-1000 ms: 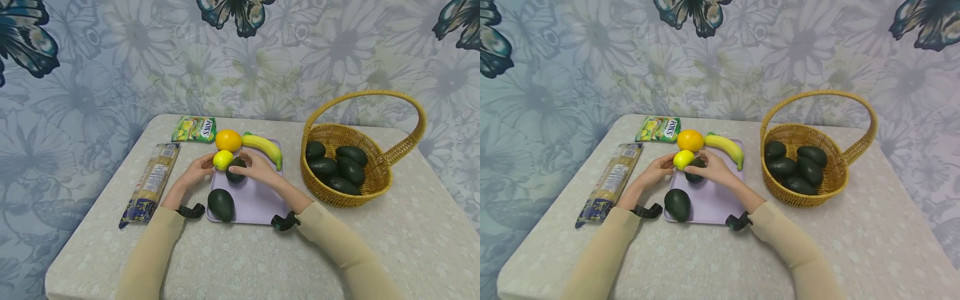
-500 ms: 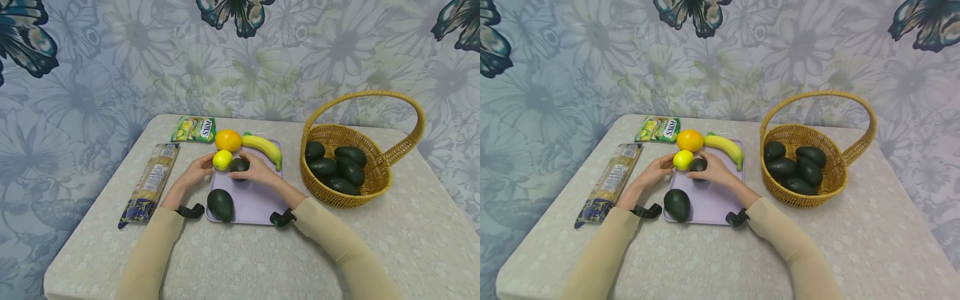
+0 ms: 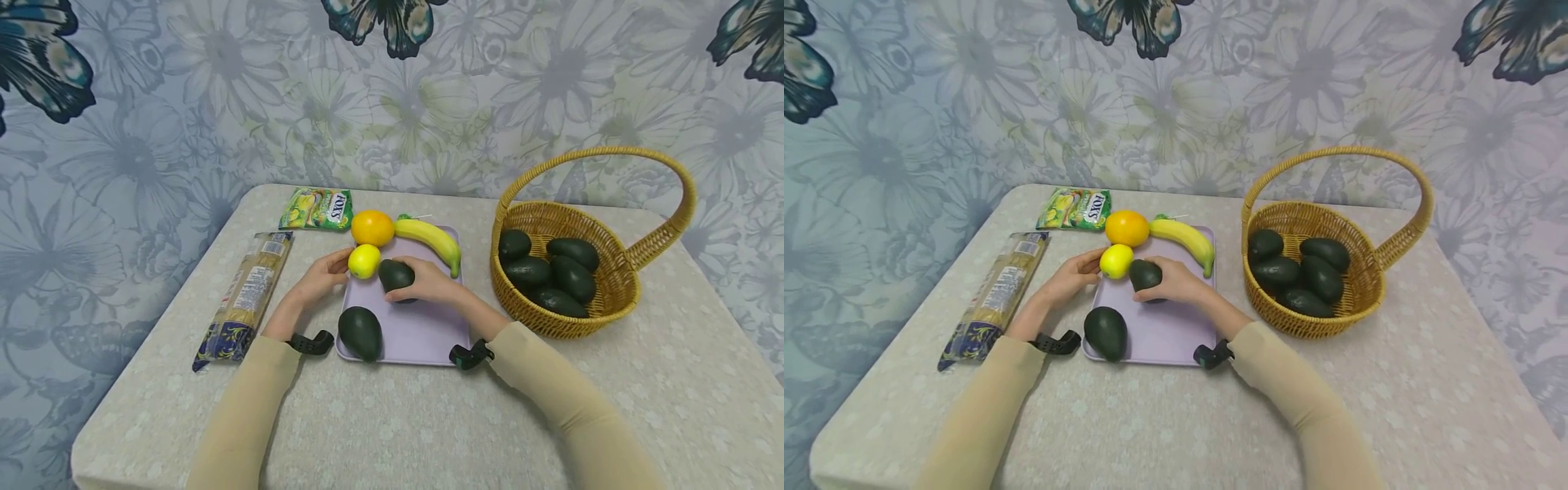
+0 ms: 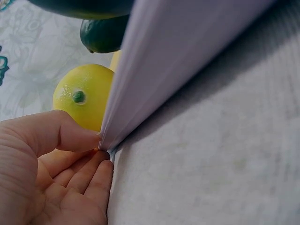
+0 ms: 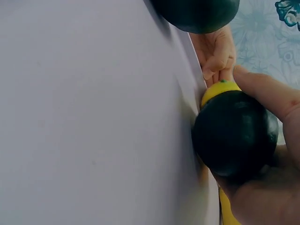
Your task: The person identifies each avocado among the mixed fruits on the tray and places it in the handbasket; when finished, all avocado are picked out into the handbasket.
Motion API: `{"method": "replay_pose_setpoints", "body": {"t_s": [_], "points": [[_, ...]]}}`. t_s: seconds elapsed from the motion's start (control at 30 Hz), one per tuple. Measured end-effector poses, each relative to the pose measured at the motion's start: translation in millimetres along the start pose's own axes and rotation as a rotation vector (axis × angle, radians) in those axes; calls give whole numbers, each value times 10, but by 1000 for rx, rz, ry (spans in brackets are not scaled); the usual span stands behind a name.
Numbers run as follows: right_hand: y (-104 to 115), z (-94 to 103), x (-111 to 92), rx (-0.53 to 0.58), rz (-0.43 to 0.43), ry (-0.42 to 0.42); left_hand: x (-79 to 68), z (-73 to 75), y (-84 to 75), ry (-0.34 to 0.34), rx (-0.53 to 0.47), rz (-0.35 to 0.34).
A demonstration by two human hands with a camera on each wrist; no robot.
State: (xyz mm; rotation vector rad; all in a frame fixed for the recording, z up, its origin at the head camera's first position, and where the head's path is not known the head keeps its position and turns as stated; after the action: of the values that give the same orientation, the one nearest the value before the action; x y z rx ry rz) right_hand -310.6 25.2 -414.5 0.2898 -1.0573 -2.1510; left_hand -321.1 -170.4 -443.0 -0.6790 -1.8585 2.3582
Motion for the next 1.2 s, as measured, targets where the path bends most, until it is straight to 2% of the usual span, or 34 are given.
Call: {"method": "replay_pose_setpoints", "body": {"t_s": [0.13, 0.23, 0.4, 0.6, 0.73, 0.87, 0.97, 1.1, 1.2], "points": [[6, 14, -30, 10, 14, 19, 9, 10, 8, 6, -10, 2], [51, 75, -49, 50, 41, -18, 14, 11, 15, 10, -16, 1], [298, 315, -182, 150, 138, -76, 14, 2, 26, 4, -16, 8], [607, 763, -690, 248, 217, -93, 1, -15, -1, 14, -18, -6], [580, 1105, -1117, 217, 223, -164, -18, -11, -16, 11, -26, -3], [291, 1424, -1582, 102, 82, -265, -24, -7, -24, 18, -26, 0], [9, 1638, -1913, -3, -81, -347, -15, 5, -26, 19, -19, 3], [-287, 1865, -2248, -122, -232, -428, -1, 15, -29, 16, -6, 4], [-418, 1949, -2402, -207, -282, -453, 1, 4, -24, 13, 5, 10]]}}
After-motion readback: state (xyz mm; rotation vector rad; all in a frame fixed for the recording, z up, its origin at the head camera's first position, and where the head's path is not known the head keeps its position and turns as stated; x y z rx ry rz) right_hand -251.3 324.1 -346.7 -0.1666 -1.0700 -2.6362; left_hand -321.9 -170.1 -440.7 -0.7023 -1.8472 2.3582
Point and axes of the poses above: each hand's wrist, its own x-axis towards the middle knuckle, its own z-axis out of the back of the hand, y = z × x, the point moved 7 cm from there along x, towards the middle knuckle, and after that the axes turned 15 degrees about z, right-handed, at the moved point
